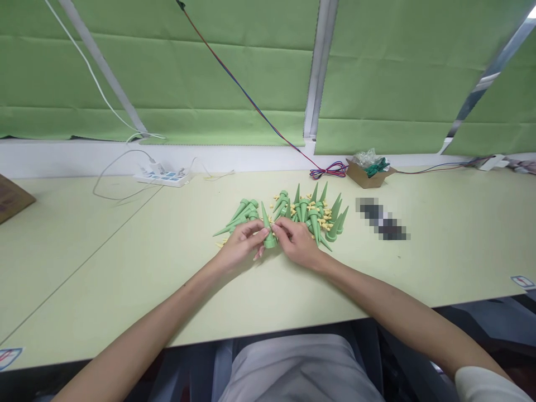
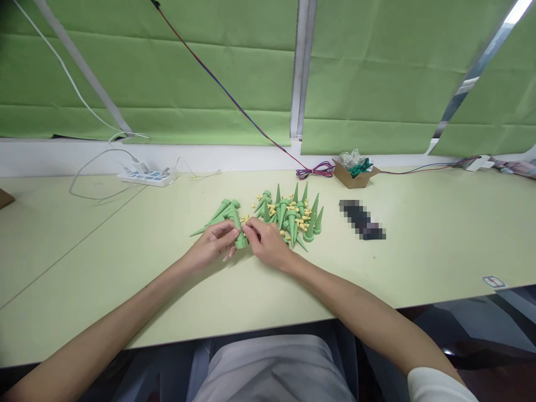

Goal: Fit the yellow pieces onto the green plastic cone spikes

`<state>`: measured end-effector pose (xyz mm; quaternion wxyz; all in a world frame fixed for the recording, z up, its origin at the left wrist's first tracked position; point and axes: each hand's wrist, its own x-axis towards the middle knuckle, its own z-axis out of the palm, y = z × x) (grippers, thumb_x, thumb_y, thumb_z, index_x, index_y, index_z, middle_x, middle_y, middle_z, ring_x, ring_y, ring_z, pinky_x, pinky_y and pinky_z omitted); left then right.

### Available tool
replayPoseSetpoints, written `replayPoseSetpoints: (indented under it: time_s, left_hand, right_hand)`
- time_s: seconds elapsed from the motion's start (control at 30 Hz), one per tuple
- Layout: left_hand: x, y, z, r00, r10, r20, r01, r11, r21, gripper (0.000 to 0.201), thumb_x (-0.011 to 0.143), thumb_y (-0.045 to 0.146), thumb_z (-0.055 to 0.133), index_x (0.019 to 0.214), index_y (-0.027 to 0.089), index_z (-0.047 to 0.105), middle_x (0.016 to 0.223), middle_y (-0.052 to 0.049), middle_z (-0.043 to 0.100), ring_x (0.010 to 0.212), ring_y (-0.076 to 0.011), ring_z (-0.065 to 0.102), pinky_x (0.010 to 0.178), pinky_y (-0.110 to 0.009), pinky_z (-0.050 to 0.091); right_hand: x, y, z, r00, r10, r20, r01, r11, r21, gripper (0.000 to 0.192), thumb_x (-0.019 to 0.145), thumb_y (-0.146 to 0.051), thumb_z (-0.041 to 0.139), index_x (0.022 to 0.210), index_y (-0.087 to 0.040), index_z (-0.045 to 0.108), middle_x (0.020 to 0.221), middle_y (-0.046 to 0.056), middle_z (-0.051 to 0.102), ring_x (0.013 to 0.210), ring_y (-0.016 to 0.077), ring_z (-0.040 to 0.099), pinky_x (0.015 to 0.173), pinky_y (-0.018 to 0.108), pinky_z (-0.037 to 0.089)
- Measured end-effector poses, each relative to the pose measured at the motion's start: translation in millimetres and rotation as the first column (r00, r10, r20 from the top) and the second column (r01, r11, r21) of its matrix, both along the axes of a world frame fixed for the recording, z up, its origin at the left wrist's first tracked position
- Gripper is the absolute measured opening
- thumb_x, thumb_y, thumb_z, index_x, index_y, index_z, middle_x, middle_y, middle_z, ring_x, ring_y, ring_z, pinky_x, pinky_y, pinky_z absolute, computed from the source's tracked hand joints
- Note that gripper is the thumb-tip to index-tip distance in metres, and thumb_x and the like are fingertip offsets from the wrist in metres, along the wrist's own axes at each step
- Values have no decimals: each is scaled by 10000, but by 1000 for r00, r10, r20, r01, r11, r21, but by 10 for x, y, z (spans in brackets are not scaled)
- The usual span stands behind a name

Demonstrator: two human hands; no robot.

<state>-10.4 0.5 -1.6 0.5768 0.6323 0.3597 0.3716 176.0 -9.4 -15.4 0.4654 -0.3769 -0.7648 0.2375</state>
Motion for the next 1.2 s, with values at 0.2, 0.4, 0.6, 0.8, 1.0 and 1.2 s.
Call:
replayPoseSetpoints:
  time_s: [0.2,0.4,0.6,0.8,1.0,1.2]
  left_hand:
    - [0,18,-10,995,-6,102,31,968,-249,374,837,468,754,757,203,503,532,84,393,393,-66,399,405,-223,293]
    - [25,3,2,997,-6,83,20,985,-169,399,845,506,741,752,199,504,541,80,402,401,-61,421,398,-207,298]
    - [25,3,-5,999,15,28,-16,1000,10,406,859,519,721,735,196,508,586,64,441,439,-80,480,413,-225,364]
    - [0,15,-19,999,14,-34,-10,992,124,343,907,479,677,770,200,532,594,55,490,459,-93,491,461,-246,401]
    - [22,15,-2,998,41,-48,-35,992,123,345,888,504,683,793,183,596,636,44,490,475,-93,495,503,-261,402]
    - [10,38,-26,994,63,-84,-52,991,126,347,936,470,628,752,182,571,652,33,478,521,-94,481,550,-264,394]
  right_hand:
    - [0,-6,-6,998,36,51,-38,998,49,258,1031,-345,395,818,-228,481,640,-39,431,547,123,376,577,266,317]
    - [-20,1,-9,1000,3,19,-4,999,45,274,1030,-332,374,780,-232,424,636,-37,434,543,124,375,584,268,323]
    - [-27,3,-6,1000,-7,3,7,1000,19,274,1022,-322,396,764,-230,414,622,-45,412,541,123,357,588,266,320]
    - [-47,18,-6,999,-15,-47,15,1000,-13,283,1013,-317,423,745,-226,409,602,-55,378,531,117,335,572,261,306]
    - [-44,22,-22,998,-36,-57,34,999,-35,291,1012,-357,443,755,-221,441,593,-59,391,528,110,340,557,258,301]
    - [-45,17,-25,998,-10,-54,8,1000,-20,343,981,-481,528,771,-218,464,546,-84,368,509,97,322,538,246,299]
